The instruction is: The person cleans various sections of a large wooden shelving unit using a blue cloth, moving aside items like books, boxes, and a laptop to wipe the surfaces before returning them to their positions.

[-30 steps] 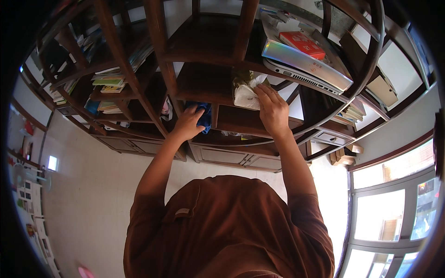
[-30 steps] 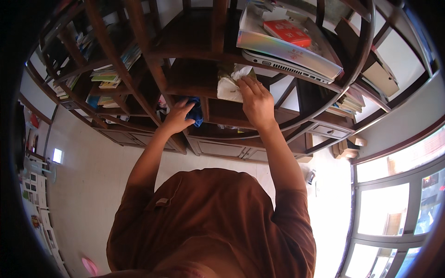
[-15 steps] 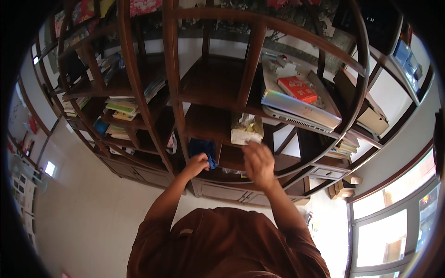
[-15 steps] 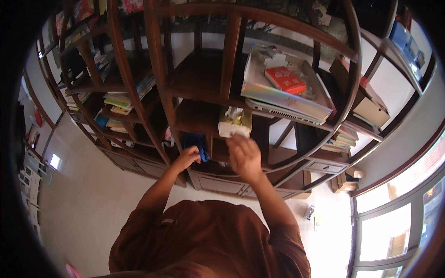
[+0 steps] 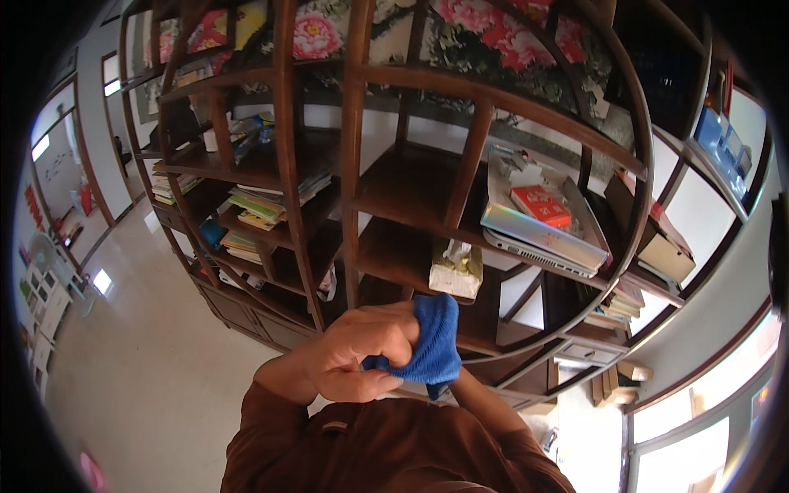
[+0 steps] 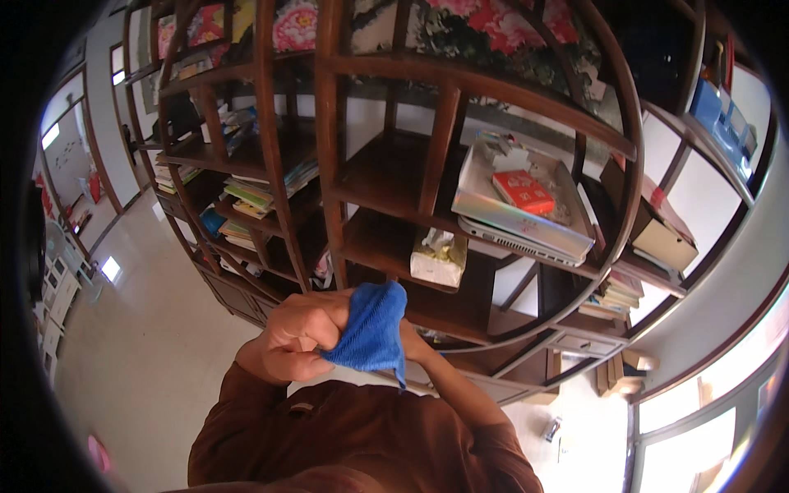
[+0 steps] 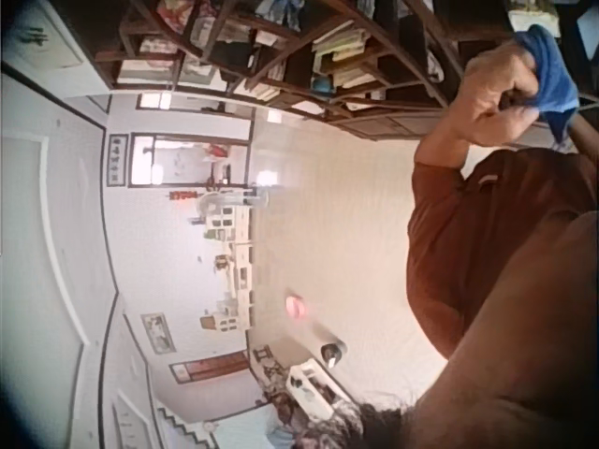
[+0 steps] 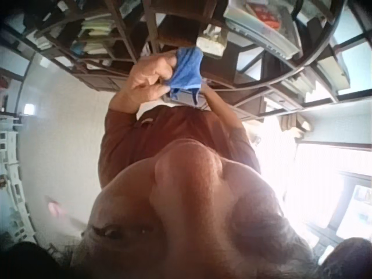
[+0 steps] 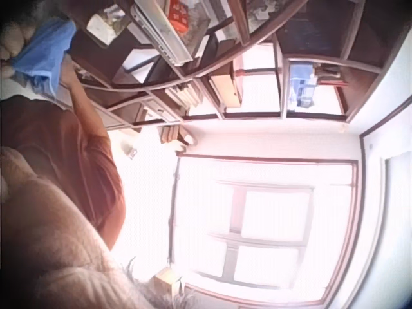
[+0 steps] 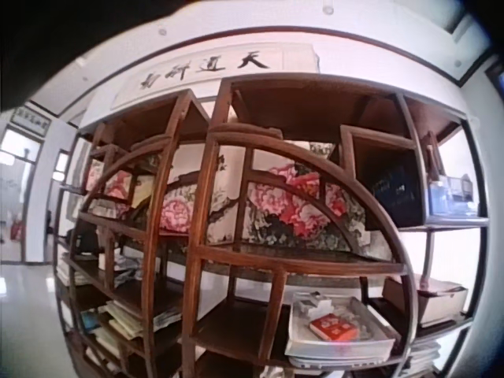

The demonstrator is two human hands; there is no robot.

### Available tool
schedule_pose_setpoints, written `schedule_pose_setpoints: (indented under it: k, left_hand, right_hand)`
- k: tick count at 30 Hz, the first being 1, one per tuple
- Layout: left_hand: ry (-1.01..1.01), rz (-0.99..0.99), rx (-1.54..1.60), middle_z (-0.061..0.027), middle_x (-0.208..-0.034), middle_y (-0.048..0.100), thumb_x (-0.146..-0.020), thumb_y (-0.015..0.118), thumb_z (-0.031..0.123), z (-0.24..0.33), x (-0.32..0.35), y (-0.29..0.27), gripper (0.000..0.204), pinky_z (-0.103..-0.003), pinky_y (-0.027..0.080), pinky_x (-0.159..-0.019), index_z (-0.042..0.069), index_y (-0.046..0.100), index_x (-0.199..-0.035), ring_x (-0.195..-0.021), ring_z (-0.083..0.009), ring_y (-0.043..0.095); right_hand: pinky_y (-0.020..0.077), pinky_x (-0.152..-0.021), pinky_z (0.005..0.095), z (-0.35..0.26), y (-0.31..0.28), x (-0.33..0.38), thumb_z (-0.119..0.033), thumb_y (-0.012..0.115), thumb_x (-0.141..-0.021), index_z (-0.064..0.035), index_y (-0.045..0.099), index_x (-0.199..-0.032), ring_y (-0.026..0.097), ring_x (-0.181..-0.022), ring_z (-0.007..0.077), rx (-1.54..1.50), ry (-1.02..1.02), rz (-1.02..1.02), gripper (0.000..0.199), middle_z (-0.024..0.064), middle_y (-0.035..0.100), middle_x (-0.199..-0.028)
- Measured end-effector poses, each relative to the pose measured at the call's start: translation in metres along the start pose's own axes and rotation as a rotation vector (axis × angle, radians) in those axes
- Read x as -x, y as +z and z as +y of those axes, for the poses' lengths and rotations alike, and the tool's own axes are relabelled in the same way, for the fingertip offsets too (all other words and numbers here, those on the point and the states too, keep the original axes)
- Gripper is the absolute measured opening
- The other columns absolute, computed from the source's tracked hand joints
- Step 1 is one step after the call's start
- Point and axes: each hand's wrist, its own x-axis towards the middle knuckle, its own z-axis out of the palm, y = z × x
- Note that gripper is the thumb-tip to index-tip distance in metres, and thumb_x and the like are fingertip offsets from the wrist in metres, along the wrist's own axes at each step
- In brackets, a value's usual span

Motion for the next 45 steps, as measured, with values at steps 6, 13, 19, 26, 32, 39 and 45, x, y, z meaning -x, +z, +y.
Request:
schedule_pose_setpoints:
  k: [6, 13, 19, 26, 32, 39, 45]
  left_hand:
    - [0.200, 0.185, -0.749, -0.0091, -0.078, 0.054, -0.076, 0.066, 0.001, -0.006, 0.002, -0.027, 0.015, -0.040, 0.039, -0.068, 0.004, 0.059, -0.090, -0.068, -0.0284, 0.049]
    - [0.145, 0.213, -1.118, -0.0255, -0.138, 0.048, -0.080, 0.081, 0.033, -0.004, -0.042, -0.092, 0.085, -0.049, 0.039, -0.107, -0.002, 0.041, -0.146, -0.125, -0.0440, 0.049]
    - [0.343, 0.459, -1.378, -0.0308, -0.154, 0.033, -0.073, 0.085, 0.038, -0.019, -0.169, -0.203, 0.115, -0.051, 0.036, -0.114, -0.004, 0.017, -0.156, -0.141, -0.0463, 0.037]
    - [0.123, 0.596, -1.502, -0.0224, -0.165, 0.021, -0.081, 0.074, 0.047, -0.032, -0.295, -0.281, 0.099, -0.068, 0.024, -0.114, 0.008, 0.024, -0.157, -0.150, -0.0421, 0.025]
    - [0.317, 0.504, -1.597, -0.0224, -0.162, 0.028, -0.081, 0.077, 0.031, -0.040, -0.301, -0.264, 0.085, -0.059, 0.034, -0.114, 0.007, 0.036, -0.152, -0.146, -0.0415, 0.033]
    - [0.534, 0.204, -1.334, -0.0269, -0.145, 0.050, -0.093, 0.053, 0.005, -0.062, -0.347, -0.222, 0.048, -0.042, 0.051, -0.101, 0.003, 0.051, -0.141, -0.120, -0.0399, 0.060]
    - [0.768, -0.007, -1.320, -0.0262, -0.139, 0.055, -0.093, 0.045, 0.001, -0.068, -0.350, -0.205, 0.044, -0.042, 0.052, -0.098, 0.000, 0.057, -0.135, -0.118, -0.0399, 0.061]
  right_hand:
    - [0.0583, -0.092, 0.0395, 0.033, -0.009, 0.013, -0.019, 0.060, -0.102, -0.0127, 0.044, -0.149, 0.067, -0.110, 0.0198, -1.089, 0.696, 0.108, 0.051, 0.0088, 0.065, -0.127]
    - [0.0512, -0.105, 0.0475, -0.106, -0.076, -0.157, -0.005, 0.064, -0.091, -0.0121, 0.042, -0.148, 0.058, -0.127, 0.0265, -1.034, 0.061, 0.254, 0.061, 0.0080, 0.056, -0.138]
    - [0.0493, -0.097, 0.0316, -0.154, -0.126, -0.339, -0.015, 0.071, -0.085, -0.0072, 0.043, -0.149, 0.063, -0.106, 0.0204, 0.265, -0.615, 0.424, 0.070, 0.0147, 0.063, -0.122]
    - [0.0360, -0.113, 0.0553, -0.190, -0.190, -0.460, -0.021, 0.061, -0.087, -0.0109, 0.049, -0.146, 0.034, -0.147, 0.0376, 1.456, -0.721, 0.687, 0.061, 0.0192, 0.053, -0.145]
    - [0.0421, -0.106, 0.0518, -0.168, -0.242, -0.440, -0.014, 0.056, -0.090, -0.0042, 0.057, -0.129, 0.039, -0.145, 0.0368, 1.651, -0.722, 0.677, 0.040, 0.0186, 0.057, -0.139]
    - [0.0468, -0.104, 0.0480, -0.162, -0.284, -0.356, -0.012, 0.062, -0.086, -0.0015, 0.060, -0.121, 0.054, -0.129, 0.0414, 1.580, -0.508, 0.912, 0.036, 0.0231, 0.061, -0.133]
    - [0.0500, -0.099, 0.0457, -0.154, -0.283, -0.301, -0.004, 0.063, -0.080, -0.0020, 0.064, -0.118, 0.060, -0.117, 0.0431, 1.463, -0.621, 0.960, 0.037, 0.0229, 0.064, -0.128]
